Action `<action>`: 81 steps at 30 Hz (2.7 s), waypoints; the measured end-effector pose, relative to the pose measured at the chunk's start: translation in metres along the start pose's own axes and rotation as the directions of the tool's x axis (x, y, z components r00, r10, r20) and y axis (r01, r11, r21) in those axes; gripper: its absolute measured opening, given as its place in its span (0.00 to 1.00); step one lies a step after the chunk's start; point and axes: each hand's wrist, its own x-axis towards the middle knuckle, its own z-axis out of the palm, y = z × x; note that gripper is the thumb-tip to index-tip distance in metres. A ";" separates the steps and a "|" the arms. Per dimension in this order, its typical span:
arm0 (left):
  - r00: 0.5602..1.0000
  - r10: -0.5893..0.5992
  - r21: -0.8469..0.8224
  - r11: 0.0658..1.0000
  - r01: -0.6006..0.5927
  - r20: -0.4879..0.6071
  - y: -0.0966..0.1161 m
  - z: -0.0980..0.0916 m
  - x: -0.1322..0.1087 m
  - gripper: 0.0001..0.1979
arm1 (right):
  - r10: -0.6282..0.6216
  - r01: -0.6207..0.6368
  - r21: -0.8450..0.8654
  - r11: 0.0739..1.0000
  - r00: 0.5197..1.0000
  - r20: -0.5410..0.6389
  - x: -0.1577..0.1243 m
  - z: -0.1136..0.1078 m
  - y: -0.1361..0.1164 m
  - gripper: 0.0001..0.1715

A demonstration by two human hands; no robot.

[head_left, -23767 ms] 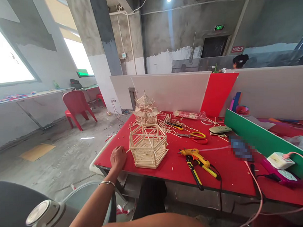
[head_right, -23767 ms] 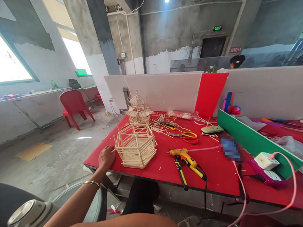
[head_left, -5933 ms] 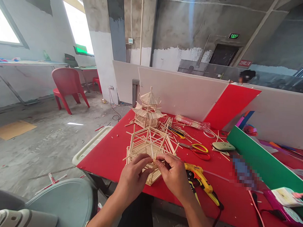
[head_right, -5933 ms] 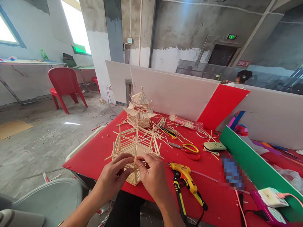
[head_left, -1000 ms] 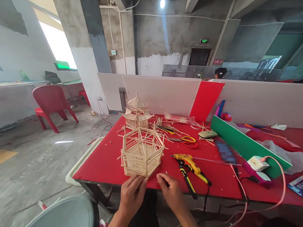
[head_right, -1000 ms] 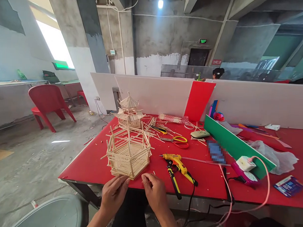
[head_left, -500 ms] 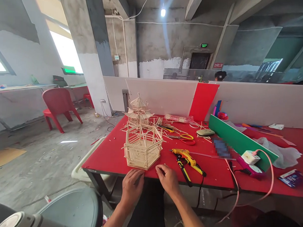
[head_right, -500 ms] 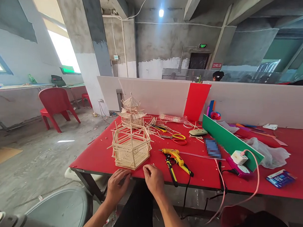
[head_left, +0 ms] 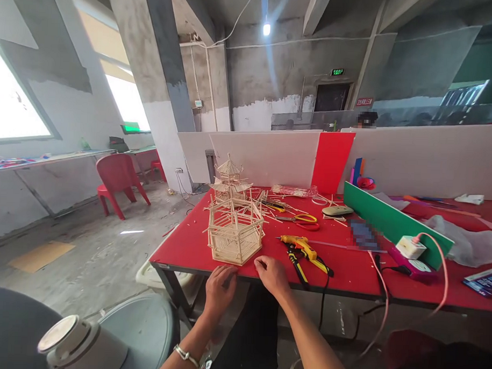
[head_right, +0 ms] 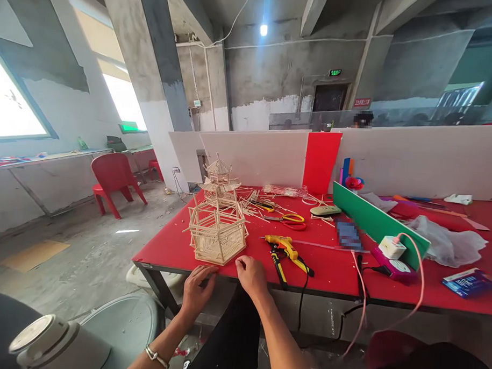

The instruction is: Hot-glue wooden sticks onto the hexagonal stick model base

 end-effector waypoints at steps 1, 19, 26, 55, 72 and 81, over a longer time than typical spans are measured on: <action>1.000 -0.007 0.001 1.000 0.007 0.001 -0.001 0.001 0.000 0.09 | 0.002 -0.002 -0.003 1.000 1.000 0.012 0.002 0.000 0.000 0.13; 0.968 -0.249 0.088 0.964 0.251 -0.031 0.017 0.009 0.022 0.08 | -0.045 0.038 0.149 0.988 0.998 0.049 0.002 -0.004 0.007 0.14; 0.939 -0.331 0.136 0.930 0.341 -0.093 0.016 0.015 0.026 0.09 | -0.046 0.039 0.194 0.980 0.998 0.032 0.003 -0.005 0.009 0.14; 0.865 -0.470 0.093 0.867 0.490 -0.176 -0.059 -0.028 0.032 0.24 | -0.004 0.013 0.049 0.999 0.985 -0.174 -0.014 0.022 0.012 0.21; 0.985 -0.135 0.385 0.908 0.167 -0.107 -0.053 -0.005 0.010 0.21 | -0.071 0.042 -0.197 0.980 0.987 -0.145 -0.007 0.039 0.001 0.29; 0.989 -0.098 0.430 0.893 0.135 -0.109 -0.049 0.001 0.002 0.23 | -0.076 0.051 -0.169 0.984 0.986 -0.147 0.000 0.039 0.013 0.29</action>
